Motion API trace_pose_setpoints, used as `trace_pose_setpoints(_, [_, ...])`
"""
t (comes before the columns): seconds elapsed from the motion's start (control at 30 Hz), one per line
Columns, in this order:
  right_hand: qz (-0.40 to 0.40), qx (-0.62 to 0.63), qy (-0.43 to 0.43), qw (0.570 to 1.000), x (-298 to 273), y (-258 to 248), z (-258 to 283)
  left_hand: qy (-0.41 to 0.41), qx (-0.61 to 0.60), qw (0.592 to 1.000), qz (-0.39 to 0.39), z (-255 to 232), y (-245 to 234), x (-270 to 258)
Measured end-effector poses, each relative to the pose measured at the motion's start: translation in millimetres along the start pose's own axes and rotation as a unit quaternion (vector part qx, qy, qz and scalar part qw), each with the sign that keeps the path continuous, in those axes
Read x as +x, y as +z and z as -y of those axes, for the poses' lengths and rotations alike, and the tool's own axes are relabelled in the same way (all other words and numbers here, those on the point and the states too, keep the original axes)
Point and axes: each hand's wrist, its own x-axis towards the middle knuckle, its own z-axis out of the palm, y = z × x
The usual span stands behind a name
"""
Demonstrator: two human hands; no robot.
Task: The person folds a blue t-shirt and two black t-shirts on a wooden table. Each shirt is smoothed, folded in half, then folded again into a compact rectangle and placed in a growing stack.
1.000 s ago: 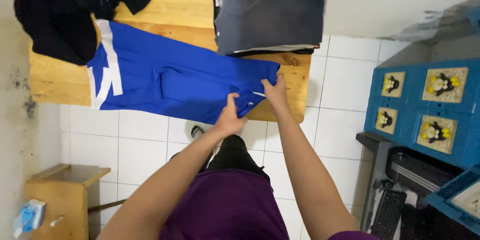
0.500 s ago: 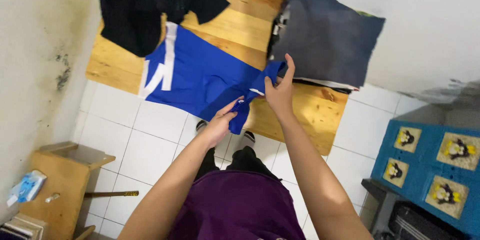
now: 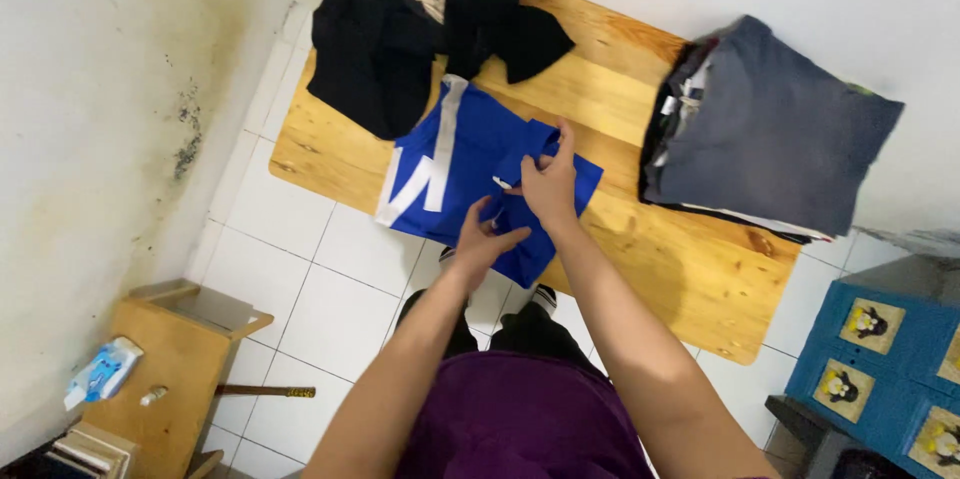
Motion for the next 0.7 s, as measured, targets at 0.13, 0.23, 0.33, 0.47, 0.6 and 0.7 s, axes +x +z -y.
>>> trace_pose_setpoints(0.13, [-0.015,0.03,0.039,0.999,22,27,-36,-0.047,0.026,0.997,-0.061,37,-21,56])
trace_pose_setpoints(0.23, [-0.02,0.018,0.058,0.998,26,29,-36,-0.06,0.023,0.997,-0.052,30,-26,62])
trace_pose_setpoints(0.33, [-0.049,0.014,0.065,0.997,26,29,-23,0.006,0.06,0.998,-0.032,16,-36,65])
trace_pose_setpoints(0.47, [-0.045,-0.031,0.048,0.997,32,28,-17,0.176,0.165,0.969,-0.047,-47,-62,39])
trace_pose_setpoints(0.6, [-0.018,-0.073,0.031,0.997,37,53,0,0.195,0.343,0.919,-0.013,-84,-108,53])
trace_pose_setpoints(0.7, [0.011,-0.081,0.011,0.997,44,77,-6,0.166,0.499,0.851,-0.01,-91,-148,82])
